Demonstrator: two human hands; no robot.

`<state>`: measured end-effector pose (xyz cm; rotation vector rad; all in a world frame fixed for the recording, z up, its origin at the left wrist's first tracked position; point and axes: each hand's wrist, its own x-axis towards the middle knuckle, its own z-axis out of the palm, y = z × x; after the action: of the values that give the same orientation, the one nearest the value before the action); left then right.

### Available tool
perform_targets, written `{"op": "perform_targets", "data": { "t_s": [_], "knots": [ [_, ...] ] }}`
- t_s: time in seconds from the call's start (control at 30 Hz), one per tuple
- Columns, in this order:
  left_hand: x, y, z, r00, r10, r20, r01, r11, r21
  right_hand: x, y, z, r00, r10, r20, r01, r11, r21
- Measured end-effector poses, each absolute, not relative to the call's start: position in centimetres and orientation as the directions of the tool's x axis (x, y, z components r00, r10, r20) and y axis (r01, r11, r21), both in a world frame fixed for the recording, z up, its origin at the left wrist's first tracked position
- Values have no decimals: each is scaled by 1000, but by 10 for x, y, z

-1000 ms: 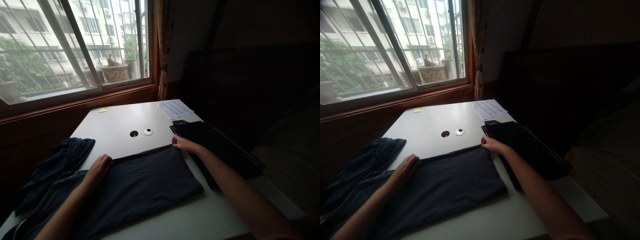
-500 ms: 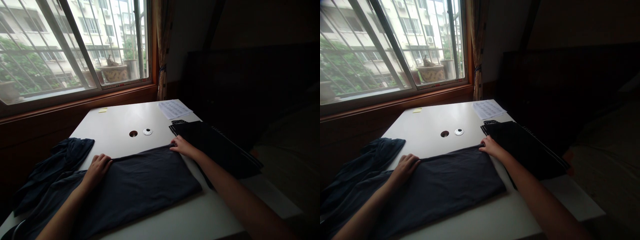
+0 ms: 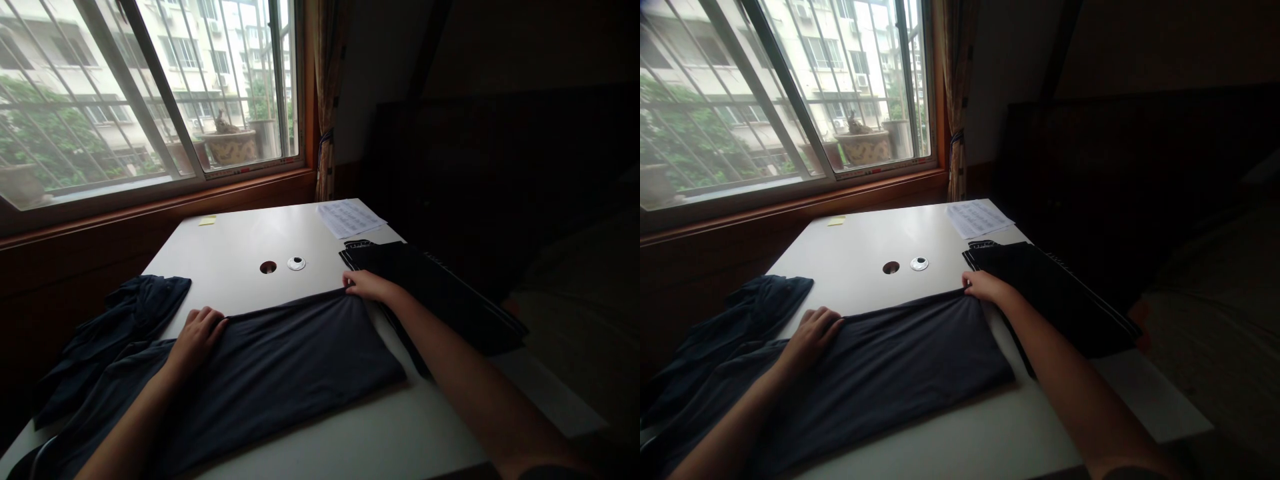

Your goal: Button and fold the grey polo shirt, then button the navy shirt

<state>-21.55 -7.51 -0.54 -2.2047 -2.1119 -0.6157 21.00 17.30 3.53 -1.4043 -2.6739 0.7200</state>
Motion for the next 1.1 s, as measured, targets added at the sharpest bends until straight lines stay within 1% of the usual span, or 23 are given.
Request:
{"op": "perform_targets", "data": {
  "t_s": [0.17, 0.23, 0.3, 0.4, 0.43, 0.47, 0.53, 0.6, 0.63, 0.7, 0.8, 0.9, 1.1],
  "knots": [
    [-213, -76, -3, -1, 957, 291, 971, -69, 230, 206, 172, 38, -556, 811, -179, 815, 491, -307],
    [-211, -74, -2, 2, 955, 296, 978, -64, 199, 204, 167, 43, -541, 825, -167, 830, 492, -262],
    [-208, -72, -1, 8, 953, 303, 986, -58, 156, 199, 156, 50, -519, 846, -123, 846, 487, -215],
    [-206, -68, 0, 13, 952, 305, 994, -44, 97, 184, 125, 59, -489, 872, 21, 861, 486, -153],
    [-205, -67, -1, 10, 953, 304, 996, -37, 84, 177, 111, 59, -498, 861, 109, 850, 509, -134],
    [-204, -66, -1, 6, 953, 303, 997, -30, 74, 170, 95, 57, -533, 829, 170, 820, 556, -138],
    [-202, -66, -1, 1, 951, 308, 998, -21, 61, 156, 63, 47, -629, 739, 243, 714, 672, -196],
    [-200, -67, -1, -1, 947, 322, 998, -20, 61, 146, 36, 31, -739, 630, 236, 583, 775, -244],
    [-200, -68, -1, -1, 944, 330, 998, -21, 64, 144, 26, 22, -774, 595, 219, 542, 800, -258],
    [-202, -70, -2, -5, 938, 347, 997, -22, 76, 146, 17, 8, -805, 566, 175, 511, 813, -279],
    [-215, -74, -4, -7, 930, 367, 994, -32, 100, 163, 24, -3, -771, 620, 143, 572, 774, -274],
    [-236, -78, -9, -4, 929, 371, 992, -44, 121, 183, 41, -6, -713, 686, 142, 650, 724, -232],
    [-258, -80, -10, -78, 931, 357, 987, 23, 156, 200, 53, -11, -658, 738, 149, 717, 675, -172]
  ]
}}
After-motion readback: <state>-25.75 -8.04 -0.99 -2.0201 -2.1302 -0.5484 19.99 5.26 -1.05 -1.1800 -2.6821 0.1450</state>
